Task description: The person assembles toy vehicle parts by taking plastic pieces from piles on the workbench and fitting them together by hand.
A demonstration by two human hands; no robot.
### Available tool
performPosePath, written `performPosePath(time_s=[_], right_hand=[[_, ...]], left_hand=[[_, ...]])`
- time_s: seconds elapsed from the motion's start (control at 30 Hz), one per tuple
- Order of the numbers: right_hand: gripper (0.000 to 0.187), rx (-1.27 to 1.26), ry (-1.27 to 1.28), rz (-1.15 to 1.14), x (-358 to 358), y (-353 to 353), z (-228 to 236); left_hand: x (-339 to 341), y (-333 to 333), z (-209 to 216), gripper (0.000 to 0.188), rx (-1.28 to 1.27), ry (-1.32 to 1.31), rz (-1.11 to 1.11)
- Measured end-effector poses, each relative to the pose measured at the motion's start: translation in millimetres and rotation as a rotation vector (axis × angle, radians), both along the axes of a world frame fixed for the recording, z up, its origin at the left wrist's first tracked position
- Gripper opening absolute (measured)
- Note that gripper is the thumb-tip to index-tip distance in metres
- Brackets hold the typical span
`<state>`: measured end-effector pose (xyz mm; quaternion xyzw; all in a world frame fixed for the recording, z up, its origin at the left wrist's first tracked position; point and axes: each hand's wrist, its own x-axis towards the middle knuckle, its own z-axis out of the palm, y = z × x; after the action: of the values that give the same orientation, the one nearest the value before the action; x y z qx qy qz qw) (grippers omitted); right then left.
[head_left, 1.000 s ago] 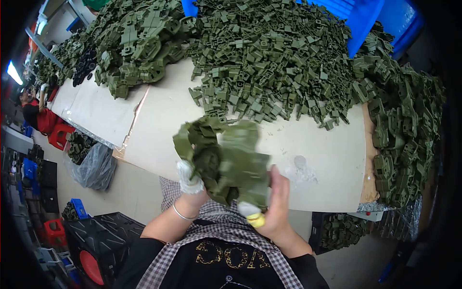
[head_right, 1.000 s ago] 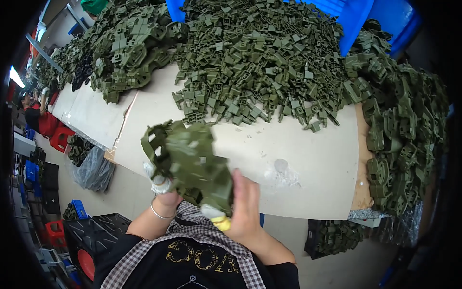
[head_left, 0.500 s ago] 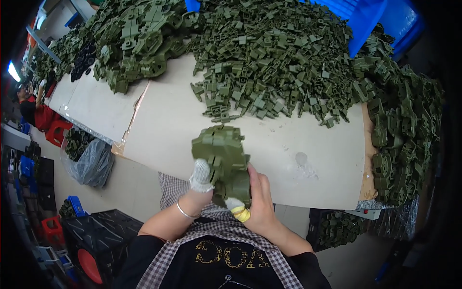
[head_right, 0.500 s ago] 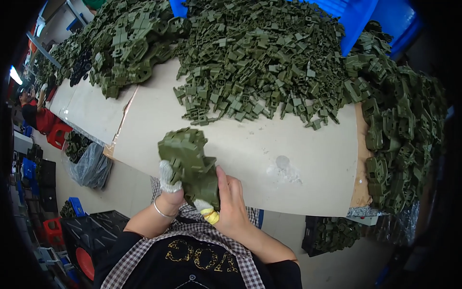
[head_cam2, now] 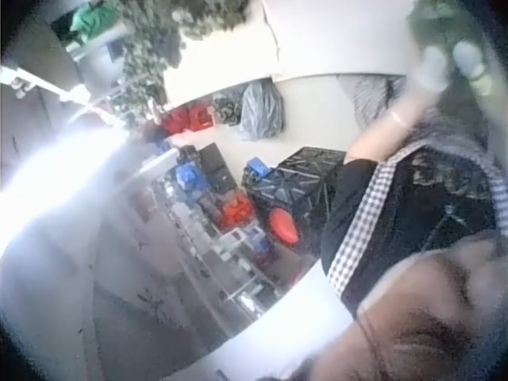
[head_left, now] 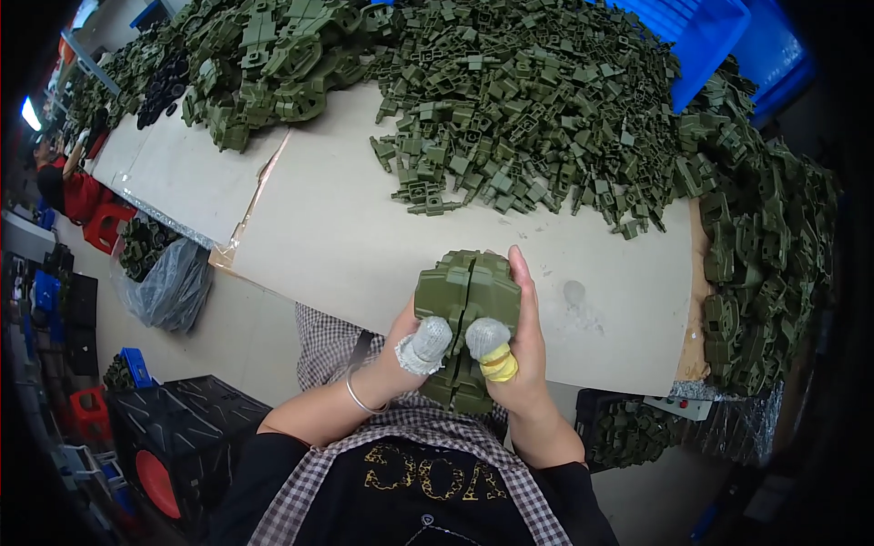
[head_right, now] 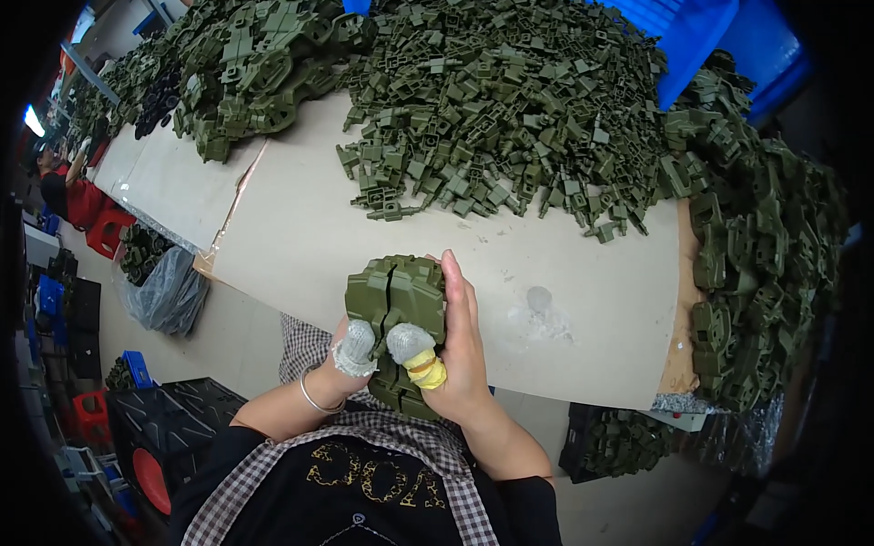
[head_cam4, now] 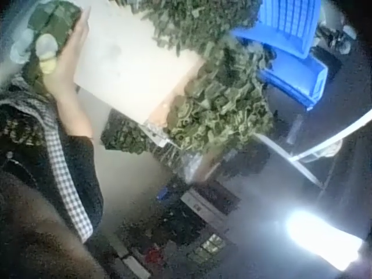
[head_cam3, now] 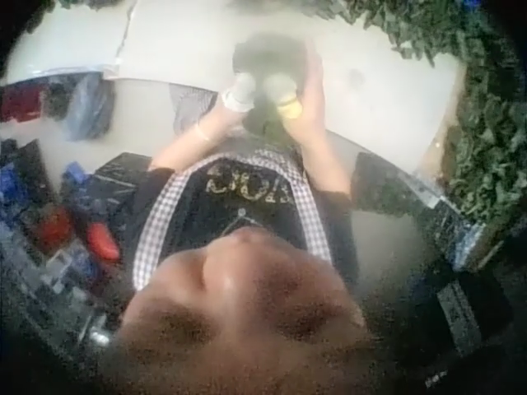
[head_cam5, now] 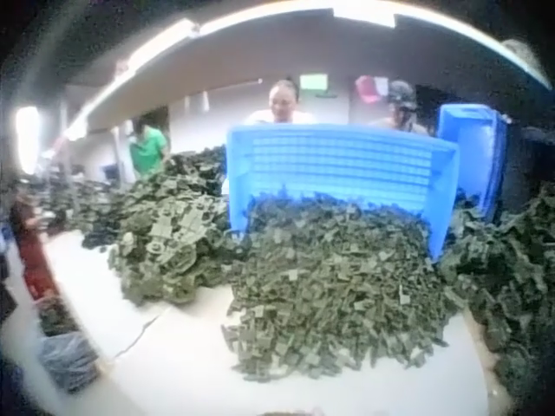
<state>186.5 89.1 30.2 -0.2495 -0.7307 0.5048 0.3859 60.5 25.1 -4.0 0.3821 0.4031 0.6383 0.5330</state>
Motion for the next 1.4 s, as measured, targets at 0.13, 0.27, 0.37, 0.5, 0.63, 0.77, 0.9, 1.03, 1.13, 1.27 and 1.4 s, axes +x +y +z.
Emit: performPosePath(time_s=[0.13, 0.27, 0.37, 0.5, 0.63, 0.77, 0.9, 1.03, 1.13, 1.27, 1.4], right_hand=[[0.084, -0.065, -0.029, 0.020, -1.6, -4.7, -5.4], [0.080, 0.033, -0.080, 0.013, -6.1, -0.6, -11.7], [0.081, 0.045, -0.080, -0.025, -7.5, -1.7, -12.0], [0.088, -0.139, 0.057, 0.098, -13.1, 12.4, -5.2], [0.091, -0.561, 0.188, 0.016, 6.2, 14.1, 4.8], [0.079, -0.529, 0.099, 0.316, 18.8, -10.9, -38.0], [0.067, -0.919, 0.369, 0.293, 28.0, 4.1, -44.3], [0.059, -0.377, 0.010, 0.205, 46.7, 50.8, -20.4], [0.057, -0.227, -0.225, 0.215, 53.3, 61.8, -8.5], [0.054, 0.038, -0.440, 0.173, 46.2, 60.0, -3.2], [0.052, 0.000, -0.467, 0.040, 40.9, 51.4, -6.3]], left_hand=[[-1.3, -3.9, 0.1, 0.051, -0.035, -0.019, -0.017], [1.2, -4.3, -8.7, 0.057, -0.098, 0.004, 0.005], [4.5, -0.5, -8.8, 0.067, -0.067, -0.004, 0.052], [-4.0, 11.6, -0.6, 0.078, -0.145, -0.203, 0.020], [-28.4, 2.8, 3.3, 0.074, -0.088, -0.384, 0.225], [-33.2, 9.2, -15.1, 0.069, 0.121, -0.504, 0.286], [-39.0, 22.6, 21.0, 0.065, 0.278, -0.332, 0.471], [-73.5, 32.7, 71.4, 0.065, 0.465, 0.896, 0.423], [-54.7, 63.5, 77.5, 0.054, 0.310, 1.453, -0.266], [-54.0, 81.1, 70.4, 0.050, -0.063, 1.429, -0.647], [-51.0, 80.4, 65.2, 0.047, -0.014, 1.463, -0.607]])
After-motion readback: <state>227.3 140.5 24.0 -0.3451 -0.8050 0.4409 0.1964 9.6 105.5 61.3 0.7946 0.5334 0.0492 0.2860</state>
